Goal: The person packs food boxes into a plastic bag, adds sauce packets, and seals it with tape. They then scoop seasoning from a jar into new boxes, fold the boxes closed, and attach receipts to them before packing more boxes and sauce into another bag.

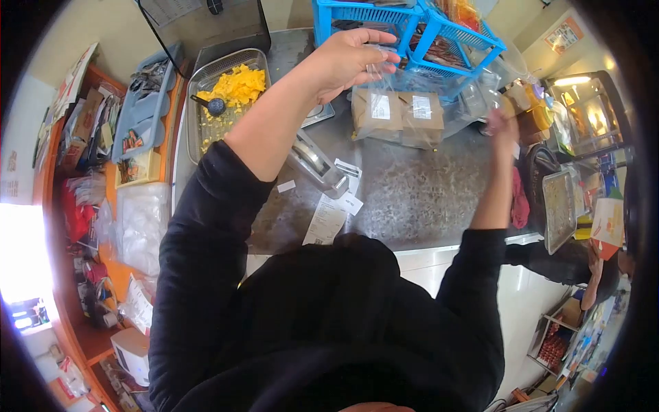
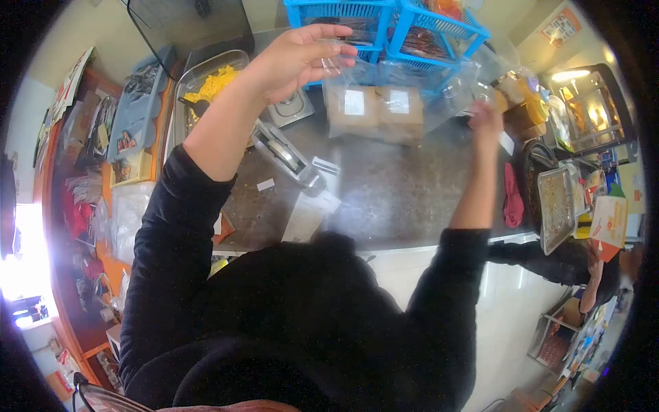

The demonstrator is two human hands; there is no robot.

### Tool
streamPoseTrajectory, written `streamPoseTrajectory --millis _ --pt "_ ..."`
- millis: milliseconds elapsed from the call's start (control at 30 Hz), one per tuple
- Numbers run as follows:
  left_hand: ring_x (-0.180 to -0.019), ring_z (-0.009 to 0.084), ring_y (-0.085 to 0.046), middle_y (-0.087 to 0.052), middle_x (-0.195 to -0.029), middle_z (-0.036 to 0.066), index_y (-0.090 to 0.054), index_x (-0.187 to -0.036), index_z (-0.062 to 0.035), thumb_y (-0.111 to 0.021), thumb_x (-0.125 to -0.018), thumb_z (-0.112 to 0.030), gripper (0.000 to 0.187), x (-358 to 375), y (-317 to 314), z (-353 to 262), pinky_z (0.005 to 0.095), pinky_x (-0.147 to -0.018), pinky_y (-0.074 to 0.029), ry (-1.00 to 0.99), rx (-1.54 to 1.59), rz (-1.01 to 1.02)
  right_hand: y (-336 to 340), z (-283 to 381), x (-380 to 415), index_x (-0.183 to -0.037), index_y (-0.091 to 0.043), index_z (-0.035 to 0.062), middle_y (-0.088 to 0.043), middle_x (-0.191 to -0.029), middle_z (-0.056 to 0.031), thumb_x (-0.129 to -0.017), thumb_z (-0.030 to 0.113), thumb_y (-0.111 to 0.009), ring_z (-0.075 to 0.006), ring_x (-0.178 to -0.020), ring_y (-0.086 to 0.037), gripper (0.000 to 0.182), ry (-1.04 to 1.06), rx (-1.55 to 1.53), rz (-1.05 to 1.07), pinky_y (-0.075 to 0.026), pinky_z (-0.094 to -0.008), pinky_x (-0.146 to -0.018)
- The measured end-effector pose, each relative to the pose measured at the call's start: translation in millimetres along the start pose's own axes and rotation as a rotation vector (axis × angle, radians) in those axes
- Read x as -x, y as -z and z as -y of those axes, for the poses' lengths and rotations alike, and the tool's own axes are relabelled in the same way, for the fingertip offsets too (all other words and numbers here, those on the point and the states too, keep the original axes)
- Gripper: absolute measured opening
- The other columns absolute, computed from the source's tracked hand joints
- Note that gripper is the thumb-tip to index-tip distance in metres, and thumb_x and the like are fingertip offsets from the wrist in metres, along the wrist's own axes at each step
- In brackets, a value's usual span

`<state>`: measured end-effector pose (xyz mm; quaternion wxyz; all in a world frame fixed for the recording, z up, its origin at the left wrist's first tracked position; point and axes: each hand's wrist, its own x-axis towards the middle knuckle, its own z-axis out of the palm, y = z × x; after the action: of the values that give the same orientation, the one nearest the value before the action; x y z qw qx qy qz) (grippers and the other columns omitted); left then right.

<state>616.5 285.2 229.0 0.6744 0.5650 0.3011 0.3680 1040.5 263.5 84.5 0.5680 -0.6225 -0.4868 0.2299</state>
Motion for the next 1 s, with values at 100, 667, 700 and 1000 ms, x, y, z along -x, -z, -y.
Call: streamPoseTrajectory --millis 100,667,700,1000 --pt "-0.108 0.0215 -0.058 -0.059 -0.117 0.015 -0.046 -0.129 -0.0029 -0.058 -0.092 -0.013 0.04 3.5 -4.8 -2.2 0.0317 -0.092 -0.048 0.015 -0.008 0.0 -59.4 -74.6 89.8 -0.127 -0.043 0.0018 -0.056 -0.115 -0.0106 -0.081 0.005 -0.066 -0.0211 -0.113 -0.052 0.051 -0.157 0.13 0.202 -0.045 -0.033 -0.093" --pt "-0.101 0.0191 -0.061 -0.063 -0.112 0.013 -0.041 -0.132 -0.0008 -0.058 -0.089 -0.017 0.049 10.3 6.7 -3.3 0.0298 -0.088 -0.048 0.008 -0.321 -0.137 -130.2 -54.3 136.2 -0.096 -0.067 0.0063 -0.065 -0.097 -0.0165 -0.085 0.017 -0.058 -0.0348 -0.091 -0.063 0.018 -0.02 0.881 0.033 -0.049 -0.041 -0.075" --pt "-0.101 0.0181 -0.061 -0.062 -0.114 0.013 -0.04 -0.133 -0.0013 -0.058 -0.09 -0.019 0.05 14.5 17.6 -1.2 0.0299 -0.088 -0.048 -0.022 -0.434 -0.202 -132.4 -34.7 152.2 -0.097 -0.066 0.0064 -0.065 -0.097 -0.0175 -0.086 0.019 -0.058 -0.0354 -0.09 -0.063 0.019 0.036 0.887 0.038 -0.049 -0.0412 -0.075" --pt "-0.073 0.0129 -0.06 -0.064 -0.082 0.006 -0.061 -0.102 -0.0041 -0.052 -0.093 -0.027 0.027 149.4 22.7 99.8 0.0292 -0.066 -0.048 0.418 -0.519 -0.075 -175.7 37.9 257.4 -0.084 -0.069 0.0021 -0.068 -0.079 -0.0184 -0.079 0.04 -0.067 -0.0362 -0.076 -0.065 0.038 -0.326 0.728 0.67 -0.05 -0.0431 -0.069"
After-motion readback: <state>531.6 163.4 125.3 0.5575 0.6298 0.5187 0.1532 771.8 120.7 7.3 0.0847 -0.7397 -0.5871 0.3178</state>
